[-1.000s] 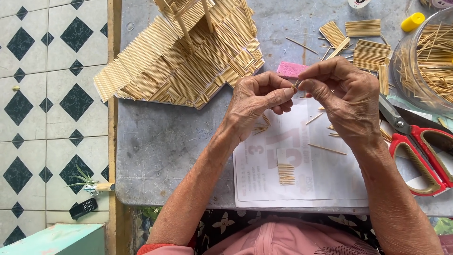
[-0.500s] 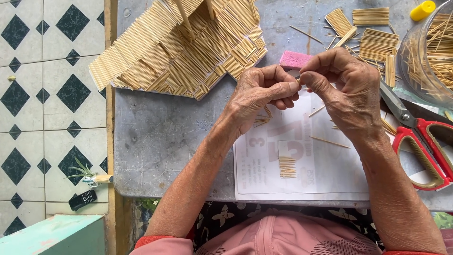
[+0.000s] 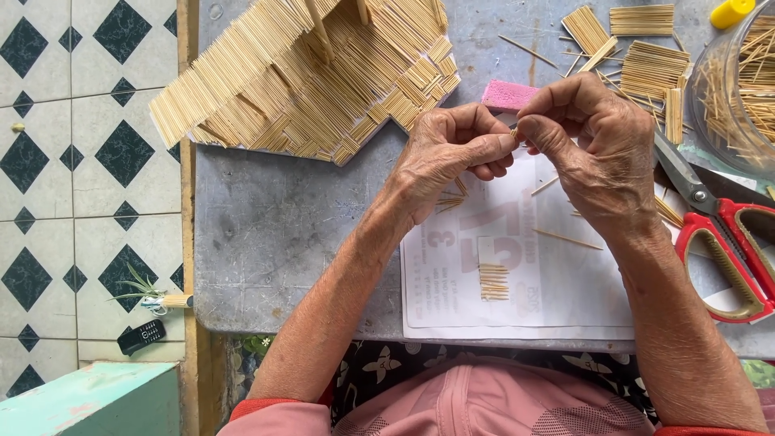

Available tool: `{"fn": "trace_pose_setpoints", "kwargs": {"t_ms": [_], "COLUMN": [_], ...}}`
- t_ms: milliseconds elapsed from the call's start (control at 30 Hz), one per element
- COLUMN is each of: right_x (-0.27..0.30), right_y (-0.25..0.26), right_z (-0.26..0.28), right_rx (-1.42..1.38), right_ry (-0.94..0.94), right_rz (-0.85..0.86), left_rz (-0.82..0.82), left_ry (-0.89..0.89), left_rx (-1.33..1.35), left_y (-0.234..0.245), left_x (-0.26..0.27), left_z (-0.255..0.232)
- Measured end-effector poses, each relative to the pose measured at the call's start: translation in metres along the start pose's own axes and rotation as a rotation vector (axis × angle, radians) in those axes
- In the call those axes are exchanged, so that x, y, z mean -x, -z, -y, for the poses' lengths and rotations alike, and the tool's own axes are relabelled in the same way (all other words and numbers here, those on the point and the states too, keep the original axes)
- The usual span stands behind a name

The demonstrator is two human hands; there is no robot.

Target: Building a model structure using toothpicks, glue, and scissors.

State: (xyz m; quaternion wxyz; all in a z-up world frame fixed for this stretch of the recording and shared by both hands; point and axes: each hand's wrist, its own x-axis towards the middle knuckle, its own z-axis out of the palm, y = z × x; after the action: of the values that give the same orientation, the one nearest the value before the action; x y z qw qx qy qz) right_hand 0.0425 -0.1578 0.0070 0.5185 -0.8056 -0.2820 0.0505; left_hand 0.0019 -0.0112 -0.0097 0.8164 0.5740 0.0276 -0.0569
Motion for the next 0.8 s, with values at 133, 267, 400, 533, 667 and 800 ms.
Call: {"fn": "trace_pose_setpoints", "kwargs": {"t_ms": [133, 267, 400, 533, 667, 800], "right_x": [-0.001, 0.005, 0.033, 0.074, 0.112, 0.124], "right_y": [0.001, 0.022, 0.058, 0.09, 0.103, 0.109], "right_z": [0.003, 0.016, 0.024, -0.002, -0.043, -0.056], "right_rx": [0.012, -0.065, 0.312, 0.59, 0.62, 0.716], "right_ry": [-0.023, 0.0, -0.146, -0.263, -0.265, -0.271], "right_rz": [-0.016, -0.034, 0.009, 0.031, -0.057, -0.044], "left_rz": [0.018, -0.019, -0.047, -0.041, -0.042, -0.047], "left_ry": [-0.016, -0.035, -0.043, -0.086, -0.069, -0.048], "left_rx": [-0.026, -0.018, -0.024, -0.139, -0.126, -0.128], "left_y": [0.001, 0.003, 0.001, -0.001, -0.001, -0.002], "left_x": [-0.002, -0.004, -0.003, -0.004, -0.005, -0.006], "left_z": [0.002, 0.005, 0.005, 0.004, 0.006, 0.009]}}
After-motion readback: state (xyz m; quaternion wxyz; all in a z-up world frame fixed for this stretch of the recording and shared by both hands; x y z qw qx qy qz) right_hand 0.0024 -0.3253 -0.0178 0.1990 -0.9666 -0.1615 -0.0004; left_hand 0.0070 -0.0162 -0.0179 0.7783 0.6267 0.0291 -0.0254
